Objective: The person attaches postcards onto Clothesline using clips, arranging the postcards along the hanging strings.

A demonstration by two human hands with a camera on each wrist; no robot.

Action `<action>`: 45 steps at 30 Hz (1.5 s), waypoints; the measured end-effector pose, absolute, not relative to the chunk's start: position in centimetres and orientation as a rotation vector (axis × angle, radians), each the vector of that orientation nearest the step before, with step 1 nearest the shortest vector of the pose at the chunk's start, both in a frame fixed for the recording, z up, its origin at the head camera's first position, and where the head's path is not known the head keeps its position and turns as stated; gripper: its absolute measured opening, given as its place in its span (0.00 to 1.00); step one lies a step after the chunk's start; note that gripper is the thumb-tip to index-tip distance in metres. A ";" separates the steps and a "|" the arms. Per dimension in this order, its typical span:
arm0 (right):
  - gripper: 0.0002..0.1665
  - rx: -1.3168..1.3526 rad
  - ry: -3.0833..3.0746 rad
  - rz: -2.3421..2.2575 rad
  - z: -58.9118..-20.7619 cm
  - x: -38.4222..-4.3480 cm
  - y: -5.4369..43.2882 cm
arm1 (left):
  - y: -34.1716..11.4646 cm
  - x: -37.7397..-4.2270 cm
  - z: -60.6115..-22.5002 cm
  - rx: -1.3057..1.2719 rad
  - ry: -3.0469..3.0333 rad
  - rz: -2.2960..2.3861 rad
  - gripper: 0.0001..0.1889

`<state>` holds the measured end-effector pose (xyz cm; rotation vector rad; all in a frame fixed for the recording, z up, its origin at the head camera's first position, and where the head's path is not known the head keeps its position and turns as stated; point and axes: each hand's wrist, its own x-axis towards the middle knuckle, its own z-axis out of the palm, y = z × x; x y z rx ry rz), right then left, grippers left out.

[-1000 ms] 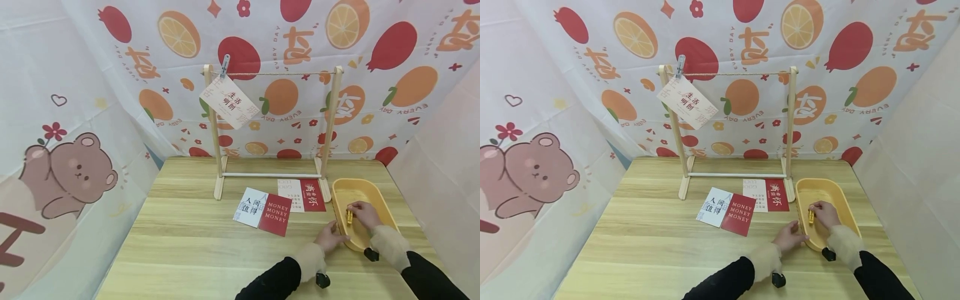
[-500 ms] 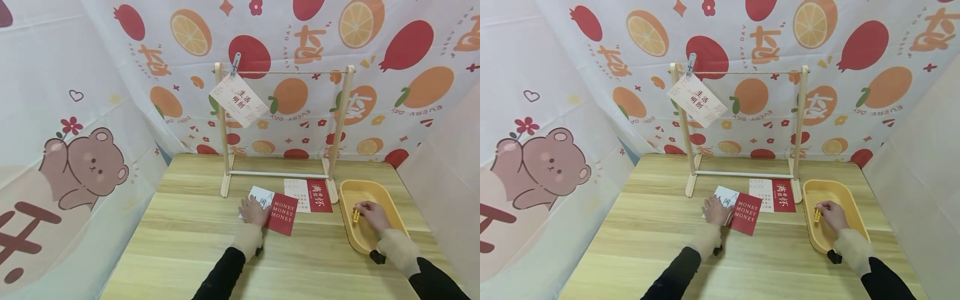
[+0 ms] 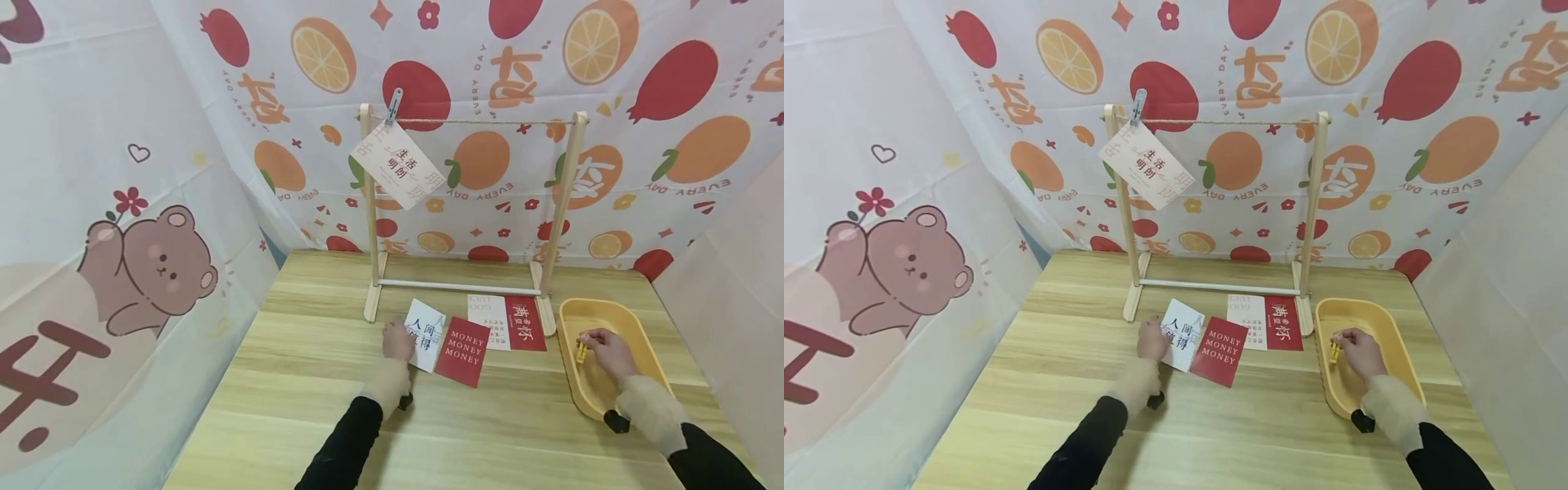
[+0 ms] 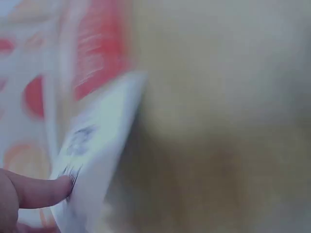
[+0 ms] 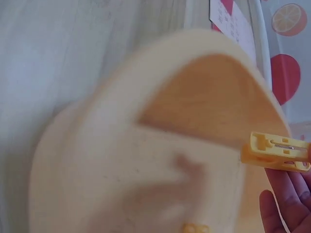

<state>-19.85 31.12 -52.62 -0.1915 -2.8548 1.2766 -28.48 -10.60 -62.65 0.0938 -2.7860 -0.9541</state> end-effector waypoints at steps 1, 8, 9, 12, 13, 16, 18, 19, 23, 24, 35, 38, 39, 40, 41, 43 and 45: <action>0.21 -0.195 -2.835 1.277 -52.2 -19.8 31.2 | -11.7 -29.5 -63.9 0.035 -2.718 -1.115 0.22; 0.26 -0.081 -2.651 1.355 -45.3 -20.8 30.3 | -13.1 -27.9 -50.0 0.248 -2.367 -2.096 0.16; 0.27 -0.059 -2.638 1.341 -43.8 -21.2 29.7 | -12.8 -27.4 -47.4 0.232 -2.293 -2.161 0.17; 0.26 0.053 -2.559 1.333 -38.8 -23.1 27.2 | -11.8 -26.9 -41.3 0.117 -2.189 -2.274 0.19; 0.25 0.101 -2.519 1.356 -37.0 -23.8 26.2 | -11.4 -27.0 -39.6 0.080 -2.188 -2.285 0.19; 0.21 0.233 -2.395 1.463 -31.6 -26.1 22.7 | -10.2 -28.5 -36.2 0.038 -2.164 -2.306 0.19; 0.16 0.303 -2.318 1.553 -28.2 -27.6 20.4 | -9.4 -30.0 -34.9 0.032 -2.122 -2.318 0.18; 0.14 0.333 -2.275 1.603 -26.6 -28.4 19.2 | -9.1 -30.7 -34.3 0.025 -2.091 -2.328 0.17; 0.08 0.371 -2.177 1.706 -21.5 -31.3 14.8 | -8.0 -33.0 -32.7 0.010 -1.945 -2.355 0.17; 0.08 0.370 -2.157 1.736 -20.6 -32.1 13.8 | -7.8 -33.3 -32.4 0.013 -1.919 -2.361 0.17; 0.11 0.236 -2.211 1.757 -16.1 -37.2 6.2 | -7.0 -34.9 -31.2 0.025 -1.859 -2.398 0.16; 0.12 0.185 -2.210 1.800 -15.9 -38.0 5.4 | -6.8 -35.0 -31.0 0.048 -1.845 -2.414 0.17; 0.12 0.167 -2.215 1.803 -15.9 -38.2 5.2 | -6.7 -35.0 -31.0 0.058 -1.841 -2.421 0.17; 0.12 0.150 -2.222 1.816 -16.0 -38.4 5.1 | -6.6 -35.0 -31.0 0.066 -1.839 -2.426 0.17; 0.13 0.139 -2.231 1.818 -16.0 -38.5 5.0 | -6.6 -35.0 -31.1 0.071 -1.836 -2.430 0.18; 0.14 0.119 -2.260 1.818 -16.2 -38.7 4.8 | -6.5 -35.1 -31.2 0.080 -1.828 -2.438 0.18; 0.14 0.117 -2.285 1.798 -16.3 -38.9 4.7 | -6.4 -35.1 -31.4 0.078 -1.825 -2.444 0.18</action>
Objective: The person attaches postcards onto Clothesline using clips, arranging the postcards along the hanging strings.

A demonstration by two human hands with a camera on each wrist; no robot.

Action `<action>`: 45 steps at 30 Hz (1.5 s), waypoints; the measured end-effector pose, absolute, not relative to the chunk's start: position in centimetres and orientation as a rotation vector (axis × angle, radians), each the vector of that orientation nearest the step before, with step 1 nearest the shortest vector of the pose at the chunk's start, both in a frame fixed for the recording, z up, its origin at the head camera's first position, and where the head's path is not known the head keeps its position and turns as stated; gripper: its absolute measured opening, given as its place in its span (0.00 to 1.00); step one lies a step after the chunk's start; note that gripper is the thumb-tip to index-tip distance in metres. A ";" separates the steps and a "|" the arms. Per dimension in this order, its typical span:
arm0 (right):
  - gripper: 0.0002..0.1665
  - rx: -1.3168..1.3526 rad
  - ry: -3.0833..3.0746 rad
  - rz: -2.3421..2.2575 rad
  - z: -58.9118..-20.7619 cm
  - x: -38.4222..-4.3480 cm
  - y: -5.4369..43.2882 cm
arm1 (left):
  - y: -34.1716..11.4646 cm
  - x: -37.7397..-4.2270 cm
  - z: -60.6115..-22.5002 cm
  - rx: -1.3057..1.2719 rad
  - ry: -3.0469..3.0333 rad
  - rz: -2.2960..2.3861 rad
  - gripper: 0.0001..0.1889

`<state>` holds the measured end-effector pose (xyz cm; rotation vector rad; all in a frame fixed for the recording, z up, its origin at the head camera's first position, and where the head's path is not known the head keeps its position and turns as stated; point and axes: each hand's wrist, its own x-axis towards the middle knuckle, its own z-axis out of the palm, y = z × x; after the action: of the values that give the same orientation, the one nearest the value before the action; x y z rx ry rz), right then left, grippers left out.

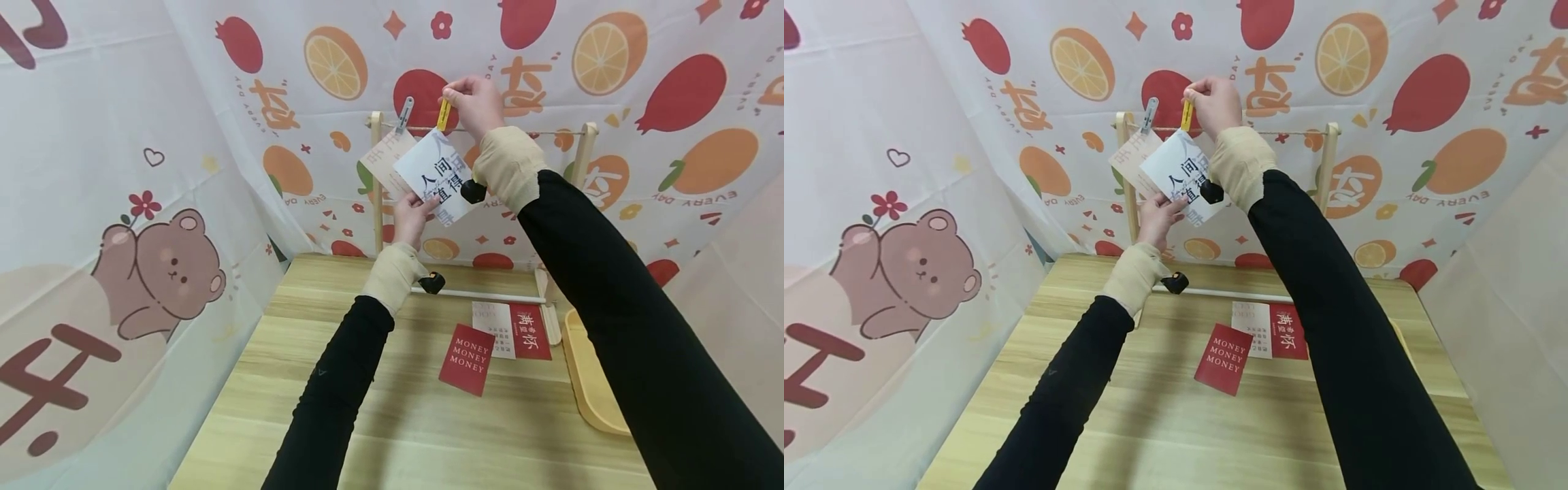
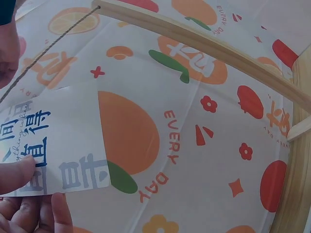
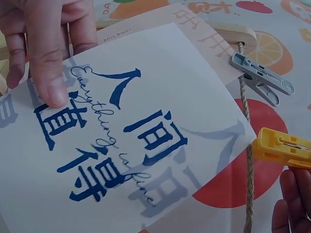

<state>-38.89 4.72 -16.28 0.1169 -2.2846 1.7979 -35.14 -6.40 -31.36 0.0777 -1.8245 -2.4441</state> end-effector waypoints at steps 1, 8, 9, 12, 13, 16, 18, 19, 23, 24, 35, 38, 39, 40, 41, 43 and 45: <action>0.15 0.113 -2.294 1.795 -16.3 -38.9 4.7 | -6.3 -35.1 -31.4 0.075 -1.824 -2.447 0.18; 0.15 0.126 -2.358 1.720 -16.4 -39.2 4.6 | -6.2 -35.2 -31.5 0.064 -1.833 -2.444 0.18; 0.15 0.136 -2.375 1.704 -16.5 -39.2 4.6 | -6.2 -35.2 -31.5 0.061 -1.832 -2.442 0.18; 0.17 0.166 -2.424 1.680 -16.8 -39.2 4.5 | -6.2 -35.3 -31.5 0.069 -1.834 -2.444 0.18; 0.17 0.171 -2.442 1.673 -16.9 -39.1 4.4 | -6.3 -35.3 -31.5 0.074 -1.835 -2.446 0.18; 0.17 0.173 -2.485 1.650 -17.1 -39.1 4.3 | -6.4 -35.4 -31.4 0.091 -1.842 -2.451 0.19; 0.18 0.172 -2.501 1.639 -17.2 -39.1 4.3 | -6.5 -35.4 -31.3 0.103 -1.849 -2.451 0.18; 0.18 0.174 -2.504 1.643 -17.2 -39.1 4.2 | -6.5 -35.4 -31.2 0.107 -1.851 -2.449 0.18; 0.21 0.193 -2.510 1.651 -17.5 -38.9 4.9 | -6.3 -35.3 -31.3 0.104 -1.864 -2.439 0.17; 0.22 0.196 -2.511 1.657 -17.6 -38.8 5.2 | -6.1 -35.3 -31.4 0.101 -1.868 -2.436 0.17; 0.19 0.339 -2.320 1.423 -23.4 -31.4 14.0 | -0.3 -30.6 -40.3 0.005 -2.081 -2.353 0.18; 0.15 0.377 -2.481 1.191 -28.3 -29.1 18.6 | 3.1 -27.9 -44.2 -0.071 -2.267 -2.337 0.16; 0.13 0.393 -2.557 1.116 -30.2 -28.5 20.2 | 4.1 -26.9 -45.3 -0.085 -2.332 -2.334 0.15; 0.12 0.411 -2.631 1.056 -32.2 -27.9 21.8 | 5.1 -25.8 -46.4 -0.110 -2.397 -2.325 0.14; 0.10 0.444 -2.704 0.975 -34.4 -27.6 23.4 | 5.9 -24.9 -47.3 -0.108 -2.461 -2.302 0.13; 0.07 0.513 -2.861 0.832 -38.7 -26.9 26.3 | 7.3 -23.0 -48.8 -0.101 -2.552 -2.289 0.14; 0.05 0.617 -2.968 0.654 -43.0 -26.4 28.9 | 8.6 -21.6 -50.1 -0.065 -2.571 -2.324 0.15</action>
<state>-26.36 28.94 -42.99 0.6170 -2.9685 0.6542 -21.61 8.56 -50.15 -0.0648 -2.5709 -2.3239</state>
